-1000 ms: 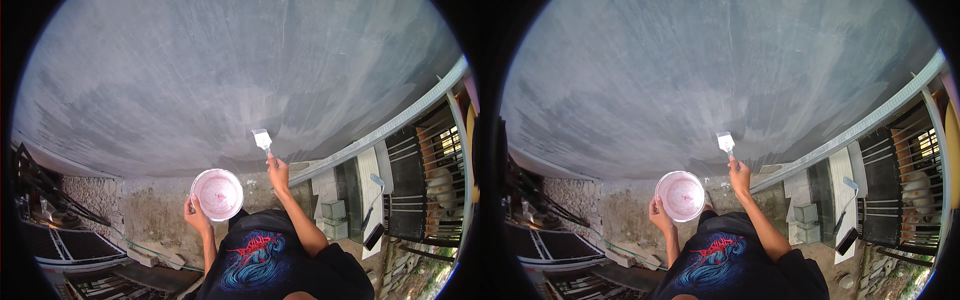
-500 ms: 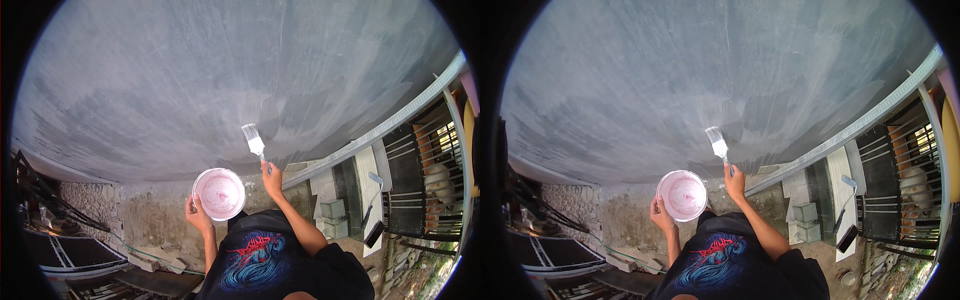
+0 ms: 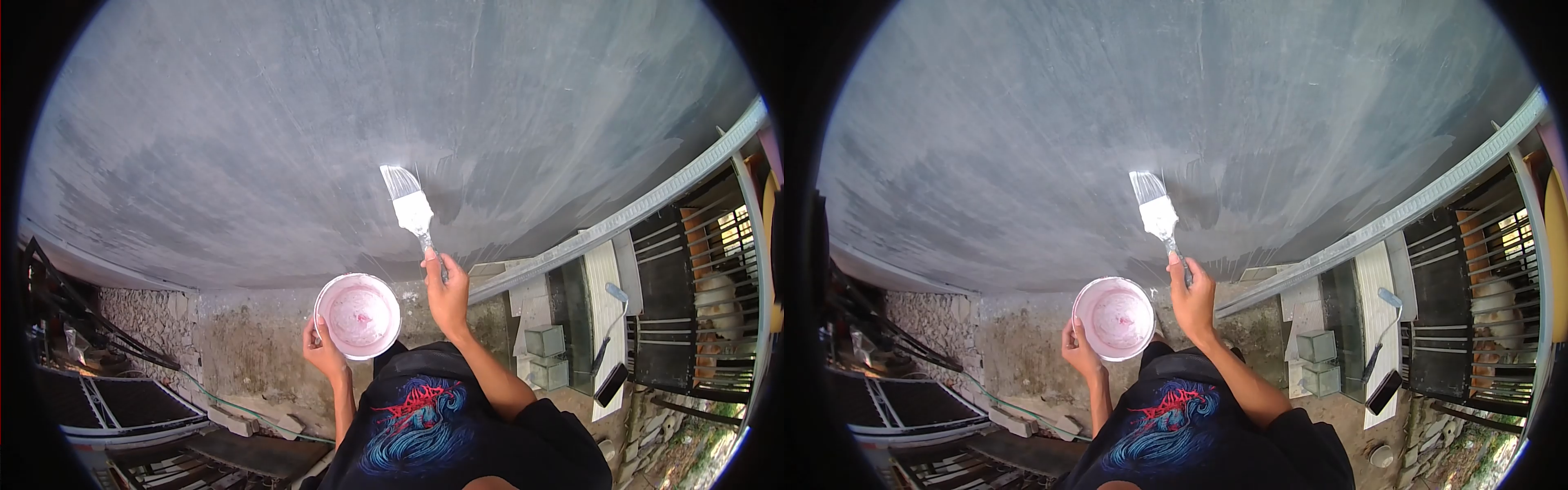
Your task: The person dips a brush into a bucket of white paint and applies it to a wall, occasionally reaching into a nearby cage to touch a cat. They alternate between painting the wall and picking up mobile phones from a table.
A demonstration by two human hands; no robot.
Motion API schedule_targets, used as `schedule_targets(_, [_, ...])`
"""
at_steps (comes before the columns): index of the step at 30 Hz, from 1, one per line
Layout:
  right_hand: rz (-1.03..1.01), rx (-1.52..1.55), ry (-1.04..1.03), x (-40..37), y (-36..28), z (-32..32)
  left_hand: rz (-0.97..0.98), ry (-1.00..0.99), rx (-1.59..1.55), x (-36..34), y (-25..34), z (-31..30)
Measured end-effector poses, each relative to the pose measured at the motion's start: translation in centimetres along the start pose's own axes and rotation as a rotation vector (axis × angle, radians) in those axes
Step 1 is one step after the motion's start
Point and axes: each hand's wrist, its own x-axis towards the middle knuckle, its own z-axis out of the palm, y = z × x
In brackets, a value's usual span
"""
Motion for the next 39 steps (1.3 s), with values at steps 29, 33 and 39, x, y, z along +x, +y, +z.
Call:
schedule_targets(29, [-0.020,-0.053,0.103,0.1,5.5,-3.6,-0.026,-0.017,0.012,-0.3,-0.3,-0.1])
schedule_targets(33, [-0.009,-0.324,0.113,2.6,14.3,-4.3,-0.043,-0.036,-0.037,-0.8,1.0,1.0])
schedule_targets(39, [0.439,-0.309,0.113,3.4,24.8,-5.9,-0.006,-0.031,-0.025,-0.5,0.8,0.9])
